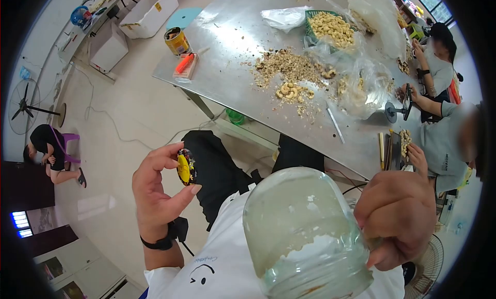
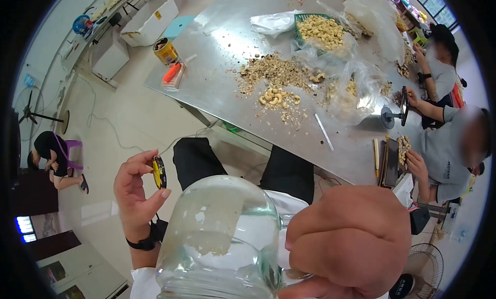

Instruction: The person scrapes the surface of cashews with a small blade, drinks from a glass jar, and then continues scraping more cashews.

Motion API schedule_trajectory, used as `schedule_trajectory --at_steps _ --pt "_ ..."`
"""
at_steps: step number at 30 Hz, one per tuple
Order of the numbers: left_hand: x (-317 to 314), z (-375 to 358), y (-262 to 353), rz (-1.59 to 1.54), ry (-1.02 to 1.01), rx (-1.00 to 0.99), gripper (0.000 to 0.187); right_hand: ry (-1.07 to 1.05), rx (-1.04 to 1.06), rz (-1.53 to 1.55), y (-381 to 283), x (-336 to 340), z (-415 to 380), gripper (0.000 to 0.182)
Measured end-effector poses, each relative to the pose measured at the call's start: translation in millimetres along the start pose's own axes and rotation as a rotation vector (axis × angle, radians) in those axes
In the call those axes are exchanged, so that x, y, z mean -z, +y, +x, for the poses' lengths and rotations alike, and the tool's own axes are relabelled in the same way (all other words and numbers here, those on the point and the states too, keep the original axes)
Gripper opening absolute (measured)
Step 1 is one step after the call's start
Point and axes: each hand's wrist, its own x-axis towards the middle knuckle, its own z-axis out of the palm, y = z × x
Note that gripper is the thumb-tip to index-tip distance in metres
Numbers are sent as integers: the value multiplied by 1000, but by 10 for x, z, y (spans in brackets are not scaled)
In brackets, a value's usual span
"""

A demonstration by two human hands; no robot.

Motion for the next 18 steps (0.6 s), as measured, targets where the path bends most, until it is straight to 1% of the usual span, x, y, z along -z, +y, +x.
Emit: schedule_trajectory --at_steps 18 --pt "-1 55 77 23 -30 -21 47 76 37 -60 -84 17 0 47"
